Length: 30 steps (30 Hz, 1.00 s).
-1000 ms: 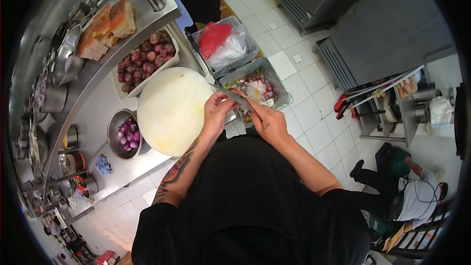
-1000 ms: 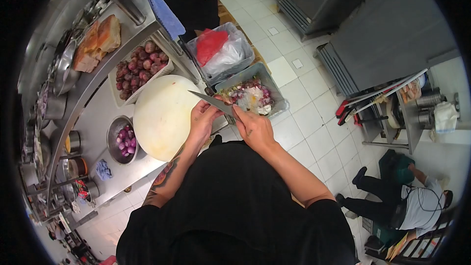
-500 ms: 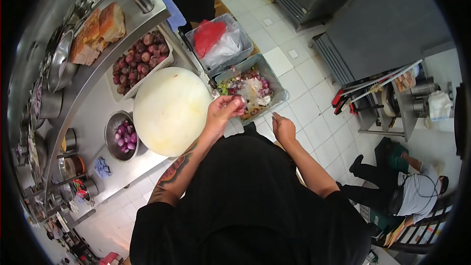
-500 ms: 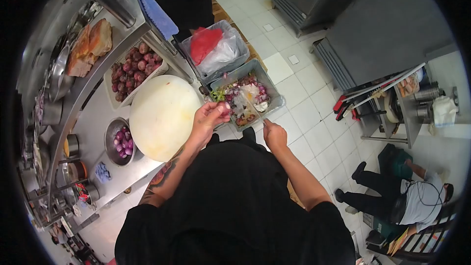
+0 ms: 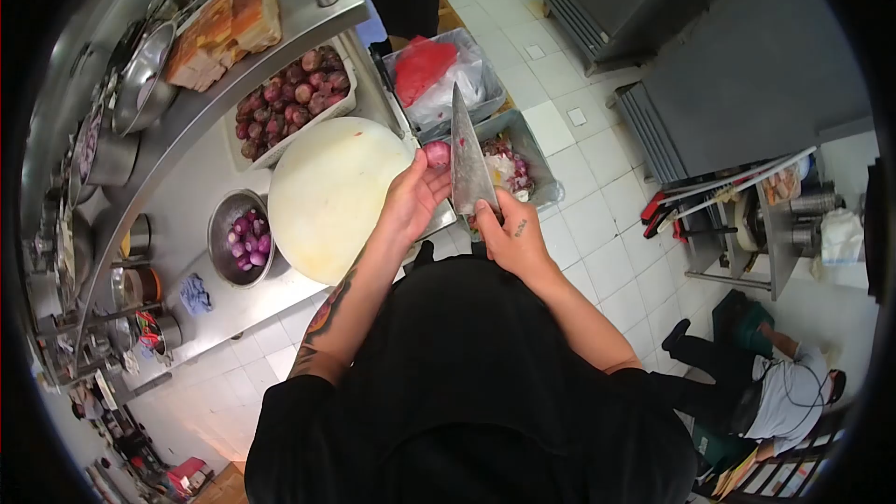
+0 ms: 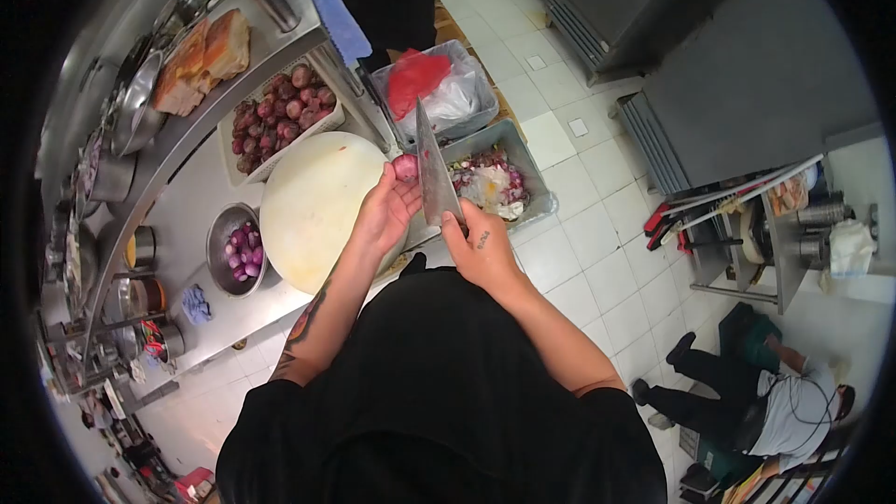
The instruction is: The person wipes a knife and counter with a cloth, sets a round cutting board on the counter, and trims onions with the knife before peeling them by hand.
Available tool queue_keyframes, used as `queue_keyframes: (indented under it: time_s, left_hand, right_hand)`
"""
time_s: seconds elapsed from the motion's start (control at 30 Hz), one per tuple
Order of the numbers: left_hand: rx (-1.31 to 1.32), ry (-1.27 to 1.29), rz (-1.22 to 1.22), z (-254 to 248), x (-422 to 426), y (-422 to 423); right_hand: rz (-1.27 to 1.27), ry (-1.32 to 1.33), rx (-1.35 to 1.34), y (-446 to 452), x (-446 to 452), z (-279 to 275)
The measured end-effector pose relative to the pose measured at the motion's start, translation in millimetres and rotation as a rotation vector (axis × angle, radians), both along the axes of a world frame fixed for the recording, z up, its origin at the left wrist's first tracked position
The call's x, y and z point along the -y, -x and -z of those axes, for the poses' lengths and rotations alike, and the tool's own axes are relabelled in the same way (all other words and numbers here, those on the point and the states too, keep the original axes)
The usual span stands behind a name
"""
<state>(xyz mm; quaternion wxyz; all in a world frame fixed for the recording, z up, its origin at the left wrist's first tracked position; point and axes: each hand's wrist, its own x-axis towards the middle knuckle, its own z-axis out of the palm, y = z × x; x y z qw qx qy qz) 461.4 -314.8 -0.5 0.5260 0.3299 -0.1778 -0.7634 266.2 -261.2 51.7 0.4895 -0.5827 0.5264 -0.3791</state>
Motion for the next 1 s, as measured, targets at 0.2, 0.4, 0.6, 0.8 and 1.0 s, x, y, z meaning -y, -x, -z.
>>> queue_keyframes:
  time_s: [0.2,0.4,0.6,0.8,1.0]
  left_hand:
    - [-0.064,-0.037,-0.067,2.9,-20.0,-3.2]
    - [-0.105,-0.015,-0.037,21.7,-36.0,-10.0]
    - [-0.120,0.014,0.001,20.0,-46.3,-29.0]
    - [0.314,0.287,0.250,2.3,-38.2,-71.2]
    - [0.527,0.358,0.447,-20.0,-30.4,-103.4]
  right_hand:
    - [0.008,-0.105,0.118,-13.4,1.3,-11.8]
    - [0.011,-0.151,0.187,-19.5,3.9,-21.0]
    - [-0.028,-0.119,0.157,-19.1,0.5,-15.9]
    - [-0.197,-0.114,-0.010,-13.8,5.6,-36.0]
    - [-0.435,0.002,-0.178,-14.4,23.0,-32.2]
